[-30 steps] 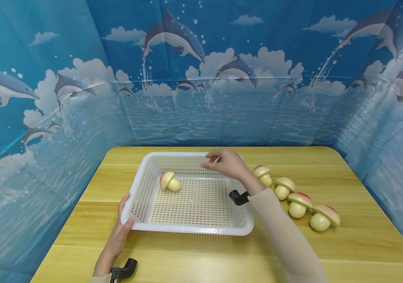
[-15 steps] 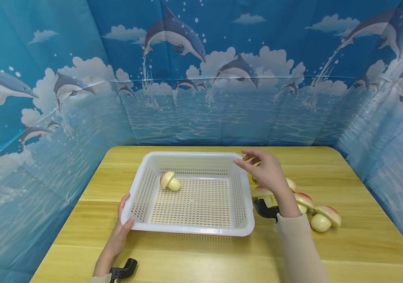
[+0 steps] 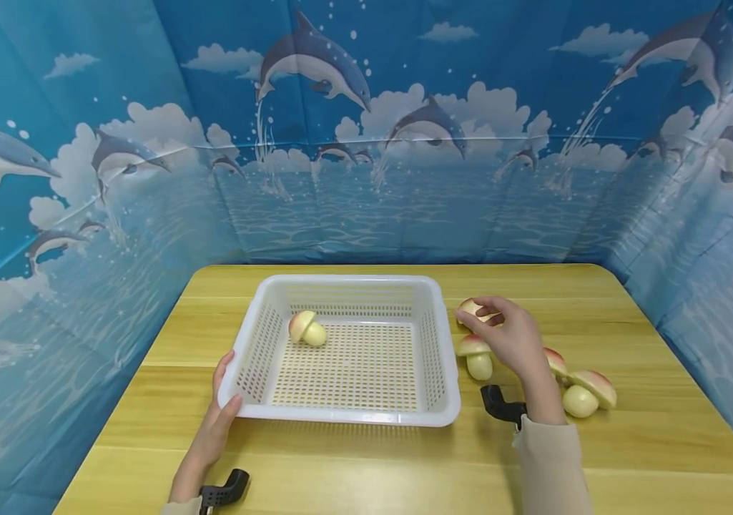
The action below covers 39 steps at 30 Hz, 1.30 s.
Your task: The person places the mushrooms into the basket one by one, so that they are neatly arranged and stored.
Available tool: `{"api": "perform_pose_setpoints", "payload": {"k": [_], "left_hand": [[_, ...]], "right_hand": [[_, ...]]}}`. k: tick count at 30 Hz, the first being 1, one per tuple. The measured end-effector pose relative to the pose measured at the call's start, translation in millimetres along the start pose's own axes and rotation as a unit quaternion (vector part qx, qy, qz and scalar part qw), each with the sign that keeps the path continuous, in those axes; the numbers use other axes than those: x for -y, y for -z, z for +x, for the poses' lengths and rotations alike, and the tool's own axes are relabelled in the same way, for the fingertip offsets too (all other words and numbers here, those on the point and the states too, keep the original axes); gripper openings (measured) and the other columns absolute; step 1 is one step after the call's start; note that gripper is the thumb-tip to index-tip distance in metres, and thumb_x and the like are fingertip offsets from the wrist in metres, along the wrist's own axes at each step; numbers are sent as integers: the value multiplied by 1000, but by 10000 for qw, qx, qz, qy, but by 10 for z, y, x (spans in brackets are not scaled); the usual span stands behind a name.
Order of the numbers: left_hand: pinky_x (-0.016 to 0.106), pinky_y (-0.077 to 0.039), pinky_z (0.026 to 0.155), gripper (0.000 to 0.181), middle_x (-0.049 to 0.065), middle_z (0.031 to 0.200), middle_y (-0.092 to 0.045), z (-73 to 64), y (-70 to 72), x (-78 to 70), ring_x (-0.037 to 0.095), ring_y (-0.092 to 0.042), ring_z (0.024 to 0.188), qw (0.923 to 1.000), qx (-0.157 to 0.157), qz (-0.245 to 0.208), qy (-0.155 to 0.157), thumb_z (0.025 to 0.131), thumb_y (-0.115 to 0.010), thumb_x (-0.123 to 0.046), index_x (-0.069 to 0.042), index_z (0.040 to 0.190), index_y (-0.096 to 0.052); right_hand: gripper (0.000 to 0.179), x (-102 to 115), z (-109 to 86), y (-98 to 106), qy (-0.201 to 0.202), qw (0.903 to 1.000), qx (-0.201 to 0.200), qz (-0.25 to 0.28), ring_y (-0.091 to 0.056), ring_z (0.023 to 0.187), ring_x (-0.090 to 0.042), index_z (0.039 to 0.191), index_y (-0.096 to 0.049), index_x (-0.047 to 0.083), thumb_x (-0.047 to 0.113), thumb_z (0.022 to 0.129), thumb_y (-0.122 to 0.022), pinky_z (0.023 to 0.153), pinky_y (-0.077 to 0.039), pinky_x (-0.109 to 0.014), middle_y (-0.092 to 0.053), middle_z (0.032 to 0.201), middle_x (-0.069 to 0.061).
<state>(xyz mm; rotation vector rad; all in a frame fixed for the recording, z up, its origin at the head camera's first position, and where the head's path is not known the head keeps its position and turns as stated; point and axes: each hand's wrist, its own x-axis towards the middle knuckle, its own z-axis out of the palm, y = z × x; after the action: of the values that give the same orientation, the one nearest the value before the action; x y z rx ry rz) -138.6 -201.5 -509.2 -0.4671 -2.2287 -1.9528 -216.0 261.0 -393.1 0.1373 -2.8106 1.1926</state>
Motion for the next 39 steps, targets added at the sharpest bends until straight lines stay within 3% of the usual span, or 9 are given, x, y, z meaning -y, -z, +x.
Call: {"api": "perform_pose_setpoints", "payload": {"k": [13, 24, 33, 39], "left_hand": [[62, -28, 94, 70, 21, 154, -12, 16, 29, 0, 48, -25, 131, 9998, 197, 35, 3, 95, -38, -16, -23, 152, 2], [62, -28, 95, 70, 19, 153, -16, 8, -2, 7, 46, -28, 131, 10000, 65, 7, 33, 94, -38, -14, -24, 152, -1], [61, -28, 95, 70, 17, 153, -17, 7, -9, -1, 44, -28, 131, 9999, -11, -35, 97, 93, -39, -14, -24, 152, -2], [62, -28, 95, 70, 17, 153, -17, 2, -9, -5, 44, -28, 131, 9999, 29, -98, 68, 93, -39, -13, -24, 152, -2]], "right_hand": [[73, -296, -143, -18, -281, 9972, 306, -621, -57, 97, -38, 127, -55, -5, 56, 88, -56, 70, -49, -45, -60, 114, -25], [80, -459, -232, -96, -540, 9911, 418, -1145, -58, 93, -39, 124, -54, -10, 60, 84, -59, 73, -45, -51, -63, 104, -24], [87, -547, -260, -141, -829, 9872, 715, -1156, -58, 95, -43, 123, -52, -15, 62, 83, -59, 71, -49, -48, -60, 109, -30], [91, -550, -259, -168, -1027, 9826, 934, -1231, -54, 101, -48, 124, -50, -17, 63, 82, -58, 76, -46, -53, -57, 114, -33]]}}
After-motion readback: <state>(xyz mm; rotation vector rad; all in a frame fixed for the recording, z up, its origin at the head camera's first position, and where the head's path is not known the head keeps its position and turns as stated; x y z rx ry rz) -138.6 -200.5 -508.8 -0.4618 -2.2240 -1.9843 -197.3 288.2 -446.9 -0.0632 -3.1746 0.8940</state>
